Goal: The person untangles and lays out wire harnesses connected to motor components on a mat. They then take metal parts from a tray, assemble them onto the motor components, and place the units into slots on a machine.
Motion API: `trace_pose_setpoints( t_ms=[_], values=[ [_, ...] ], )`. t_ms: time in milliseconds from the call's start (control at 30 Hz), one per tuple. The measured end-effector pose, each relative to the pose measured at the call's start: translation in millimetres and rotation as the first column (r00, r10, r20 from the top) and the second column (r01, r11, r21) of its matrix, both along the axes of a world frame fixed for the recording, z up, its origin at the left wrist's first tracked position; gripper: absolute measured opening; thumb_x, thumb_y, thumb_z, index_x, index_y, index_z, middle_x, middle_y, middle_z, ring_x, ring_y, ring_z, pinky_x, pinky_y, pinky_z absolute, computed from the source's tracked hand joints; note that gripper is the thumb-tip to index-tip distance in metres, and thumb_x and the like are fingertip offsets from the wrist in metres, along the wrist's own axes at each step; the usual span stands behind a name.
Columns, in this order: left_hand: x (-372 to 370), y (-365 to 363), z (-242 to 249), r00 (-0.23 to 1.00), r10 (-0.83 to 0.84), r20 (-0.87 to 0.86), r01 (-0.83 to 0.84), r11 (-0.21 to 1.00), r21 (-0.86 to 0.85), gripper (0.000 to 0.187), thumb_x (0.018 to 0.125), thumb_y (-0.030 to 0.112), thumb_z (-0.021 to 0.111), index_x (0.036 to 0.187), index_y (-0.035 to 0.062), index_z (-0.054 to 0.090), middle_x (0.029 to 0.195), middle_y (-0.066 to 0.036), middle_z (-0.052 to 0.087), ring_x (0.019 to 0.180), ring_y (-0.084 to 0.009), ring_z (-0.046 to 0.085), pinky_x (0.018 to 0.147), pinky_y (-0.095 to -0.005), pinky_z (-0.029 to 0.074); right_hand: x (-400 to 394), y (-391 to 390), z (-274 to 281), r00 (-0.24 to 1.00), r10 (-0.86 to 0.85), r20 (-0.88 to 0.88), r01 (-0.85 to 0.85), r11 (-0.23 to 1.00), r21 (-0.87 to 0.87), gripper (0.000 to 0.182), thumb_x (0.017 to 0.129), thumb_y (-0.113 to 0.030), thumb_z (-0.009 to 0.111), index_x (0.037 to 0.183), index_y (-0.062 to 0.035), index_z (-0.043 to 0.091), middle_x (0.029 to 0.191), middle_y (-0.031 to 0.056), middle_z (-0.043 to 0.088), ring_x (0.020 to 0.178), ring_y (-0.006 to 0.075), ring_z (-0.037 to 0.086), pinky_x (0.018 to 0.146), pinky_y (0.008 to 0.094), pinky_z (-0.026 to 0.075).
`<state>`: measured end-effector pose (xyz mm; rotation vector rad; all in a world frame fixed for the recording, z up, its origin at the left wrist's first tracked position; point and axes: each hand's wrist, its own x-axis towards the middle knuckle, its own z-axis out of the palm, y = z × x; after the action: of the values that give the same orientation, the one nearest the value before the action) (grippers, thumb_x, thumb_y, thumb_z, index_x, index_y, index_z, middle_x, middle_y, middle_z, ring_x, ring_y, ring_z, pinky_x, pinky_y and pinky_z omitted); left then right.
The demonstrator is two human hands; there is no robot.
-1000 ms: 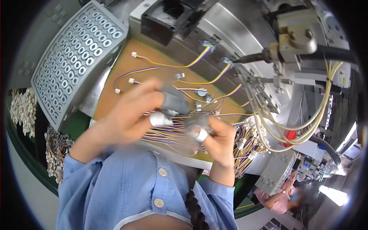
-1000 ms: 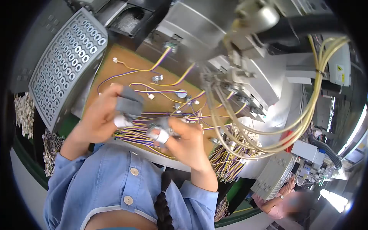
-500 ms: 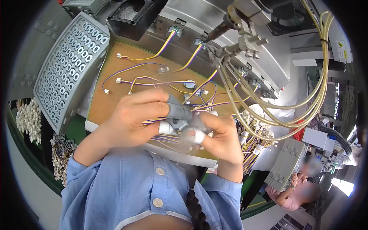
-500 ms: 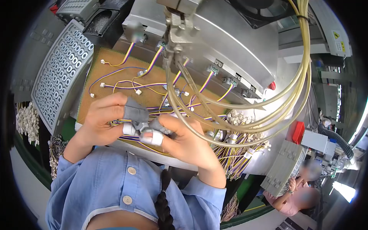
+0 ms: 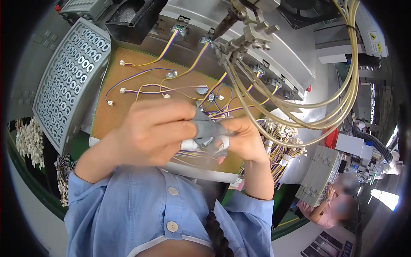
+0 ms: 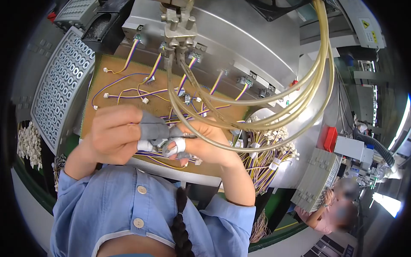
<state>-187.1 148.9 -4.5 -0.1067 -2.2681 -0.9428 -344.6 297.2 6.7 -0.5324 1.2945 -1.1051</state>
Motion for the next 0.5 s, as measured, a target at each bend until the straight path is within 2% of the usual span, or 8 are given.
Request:
trace_pose_setpoints(
  t_ms=[67,200,267,300,333,400,433,500],
  values=[
    [-7,-8,11,0.964,-0.158,0.213,0.151,0.987,0.052,0.02,0.056,-0.002,0.06,0.076,0.001,0.056,0.076,-0.009,0.051,0.064,-0.0243,0.053,0.054,-0.0295,0.044,-4,3,-4,0.999,0.011,-0.03,-0.01,1.0,0.019,0.02,0.07,-0.004,0.068,0.087,0.0057,0.063,0.071,0.0085,0.063,0.055,0.0108,0.057,0.051,0.0217,0.047],
    [-24,-9,4,0.911,-0.353,0.213,0.309,0.927,0.214,0.023,0.059,0.005,0.066,0.081,0.0016,0.057,0.083,-0.01,0.05,0.074,-0.0253,0.053,0.064,-0.0311,0.044,-1,15,-10,0.946,0.073,-0.316,-0.162,0.95,-0.267,0.034,0.071,-0.022,0.07,0.091,0.0053,0.062,0.08,0.0109,0.064,0.073,0.0081,0.057,0.069,0.0245,0.047],
    [-21,8,-10,0.96,-0.174,0.221,0.088,0.932,0.353,0.034,0.062,0.015,0.072,0.09,0.0007,0.058,0.09,-0.011,0.049,0.082,-0.0253,0.051,0.071,-0.0326,0.042,-3,25,-14,0.89,0.013,-0.455,-0.158,0.946,-0.283,0.04,0.076,-0.031,0.064,0.095,0.0045,0.059,0.075,0.0123,0.063,0.062,0.0107,0.059,0.056,0.0244,0.049],
    [-18,13,-16,0.98,-0.06,0.189,-0.015,0.928,0.373,0.046,0.063,0.023,0.075,0.099,0.0006,0.057,0.093,-0.009,0.049,0.082,-0.021,0.051,0.072,-0.0322,0.041,-6,35,-19,0.919,-0.327,-0.221,0.232,0.901,-0.368,0.036,0.078,-0.025,0.062,0.097,0.0045,0.058,0.076,0.0127,0.063,0.056,0.0121,0.059,0.049,0.0232,0.048],
    [-13,13,-18,0.981,-0.072,0.181,-0.001,0.926,0.377,0.046,0.063,0.023,0.075,0.099,0.0006,0.057,0.093,-0.009,0.049,0.082,-0.021,0.051,0.072,-0.0322,0.041,-12,44,-26,0.785,-0.619,0.033,0.588,0.727,-0.355,0.031,0.08,-0.02,0.061,0.099,0.0046,0.056,0.077,0.0132,0.063,0.051,0.0134,0.059,0.042,0.022,0.046],
    [0,8,-21,0.978,0.051,0.203,-0.172,0.748,0.641,0.048,0.064,0.019,0.074,0.104,0.0001,0.054,0.094,-0.007,0.05,0.085,-0.0172,0.05,0.074,-0.03,0.04,-43,56,-39,0.698,-0.617,0.363,0.715,0.579,-0.391,0.037,0.083,-0.029,0.055,0.096,0.0055,0.055,0.073,0.0143,0.062,0.045,0.0146,0.055,0.037,0.0245,0.048],
    [8,2,-26,0.978,0.045,0.203,-0.168,0.747,0.643,0.048,0.064,0.019,0.074,0.104,0.0001,0.054,0.094,-0.007,0.05,0.085,-0.0172,0.05,0.074,-0.03,0.04,-49,52,-42,0.695,-0.622,0.361,0.718,0.576,-0.39,0.037,0.083,-0.029,0.055,0.096,0.0055,0.055,0.073,0.0143,0.062,0.045,0.0146,0.055,0.037,0.0245,0.048],
    [23,-9,-35,0.933,0.098,0.345,-0.277,0.81,0.518,0.046,0.064,0.01,0.073,0.104,0.0005,0.053,0.095,-0.005,0.051,0.086,-0.0144,0.049,0.076,-0.027,0.039,-54,41,-43,0.402,-0.915,0.001,0.892,0.392,-0.224,0.041,0.085,-0.038,0.051,0.095,0.0014,0.051,0.06,0.0092,0.055,0.033,0.0125,0.044,0.028,0.0204,0.037]
  ],
)
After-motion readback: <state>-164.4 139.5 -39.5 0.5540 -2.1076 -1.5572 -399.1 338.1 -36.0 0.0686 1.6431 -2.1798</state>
